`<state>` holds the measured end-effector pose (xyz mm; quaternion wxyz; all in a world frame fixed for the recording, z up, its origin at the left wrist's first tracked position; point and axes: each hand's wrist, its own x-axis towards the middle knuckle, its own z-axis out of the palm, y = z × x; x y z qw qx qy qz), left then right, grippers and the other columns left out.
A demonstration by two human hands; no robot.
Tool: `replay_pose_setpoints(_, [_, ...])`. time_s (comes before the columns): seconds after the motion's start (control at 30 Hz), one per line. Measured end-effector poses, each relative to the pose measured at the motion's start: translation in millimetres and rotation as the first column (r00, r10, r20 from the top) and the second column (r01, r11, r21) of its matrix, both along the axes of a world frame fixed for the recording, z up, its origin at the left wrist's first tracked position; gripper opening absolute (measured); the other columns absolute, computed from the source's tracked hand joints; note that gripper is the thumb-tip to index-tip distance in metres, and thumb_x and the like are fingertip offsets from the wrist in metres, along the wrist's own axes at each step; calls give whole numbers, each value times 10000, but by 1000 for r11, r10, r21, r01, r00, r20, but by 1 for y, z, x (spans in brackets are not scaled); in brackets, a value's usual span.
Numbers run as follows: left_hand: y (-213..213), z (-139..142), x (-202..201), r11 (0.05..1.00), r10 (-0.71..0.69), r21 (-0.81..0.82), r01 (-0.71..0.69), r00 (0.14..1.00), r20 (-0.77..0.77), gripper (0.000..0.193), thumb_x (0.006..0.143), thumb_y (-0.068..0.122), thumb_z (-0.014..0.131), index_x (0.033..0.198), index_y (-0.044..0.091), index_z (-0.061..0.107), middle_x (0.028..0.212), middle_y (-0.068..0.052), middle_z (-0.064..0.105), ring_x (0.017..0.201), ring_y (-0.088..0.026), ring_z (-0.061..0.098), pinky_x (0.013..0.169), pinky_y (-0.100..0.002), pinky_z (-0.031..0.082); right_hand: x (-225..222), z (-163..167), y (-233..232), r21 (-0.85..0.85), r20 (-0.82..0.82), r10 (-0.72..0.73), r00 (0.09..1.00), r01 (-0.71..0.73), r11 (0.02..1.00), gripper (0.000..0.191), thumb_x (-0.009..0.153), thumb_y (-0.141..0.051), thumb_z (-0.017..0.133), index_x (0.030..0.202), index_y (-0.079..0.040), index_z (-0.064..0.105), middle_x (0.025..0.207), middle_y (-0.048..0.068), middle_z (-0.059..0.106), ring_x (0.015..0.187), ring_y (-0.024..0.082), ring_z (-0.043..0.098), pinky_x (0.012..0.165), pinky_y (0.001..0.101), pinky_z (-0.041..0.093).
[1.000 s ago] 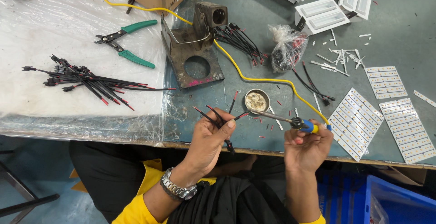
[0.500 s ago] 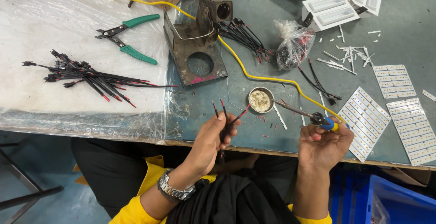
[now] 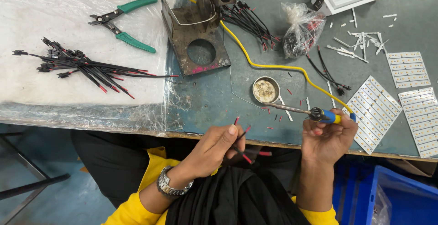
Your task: The person solders red and black wires to a small metal component using a soldering iron and solder. They then insert the wires into a white plastic housing and secure them with a screwdriver. Finally, they attach a small white plastic piece to the wire end.
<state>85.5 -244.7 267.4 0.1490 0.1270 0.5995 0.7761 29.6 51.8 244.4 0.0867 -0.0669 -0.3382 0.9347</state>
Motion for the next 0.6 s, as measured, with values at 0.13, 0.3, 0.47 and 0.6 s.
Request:
replay_pose_setpoints(0.13, [0, -2, -1, 986, -142, 101, 132, 986, 89, 638, 1108, 542, 295, 760, 53, 513, 716, -9, 554, 607, -87, 487, 537, -250, 399, 4, -7, -5, 42, 16, 41, 999, -41, 998, 253, 1026, -294, 579, 1002, -71, 695, 740, 65, 637, 608, 141, 496, 590, 267, 394])
replay_pose_setpoints(0.3, [-1, -10, -2, 960, -232, 179, 217, 970, 70, 707, 1097, 595, 291, 727, 47, 541, 687, -38, 554, 620, -101, 509, 543, -259, 408, 10, -15, -11, -5, 43, 98, 994, -98, 995, 266, 1052, -298, 560, 1023, -70, 693, 753, 65, 626, 603, 139, 497, 594, 274, 396])
replay_pose_setpoints(0.47, [5, -23, -6, 871, -309, 403, 282, 951, 1, 703, 1118, 572, 278, 705, 45, 495, 623, -57, 509, 564, -133, 445, 559, -274, 356, 16, -18, -15, -51, 41, 133, 990, -131, 990, 284, 1053, -295, 545, 1020, -63, 707, 747, 75, 630, 584, 139, 492, 587, 275, 390])
replay_pose_setpoints(0.6, [10, -31, -8, 817, -337, 482, 317, 940, -48, 685, 1139, 558, 274, 694, 68, 447, 582, -52, 453, 593, -172, 434, 635, -311, 363, 20, -18, -19, -75, 32, 150, 988, -148, 986, 295, 1050, -292, 546, 1015, -55, 717, 736, 78, 625, 577, 140, 489, 572, 272, 380])
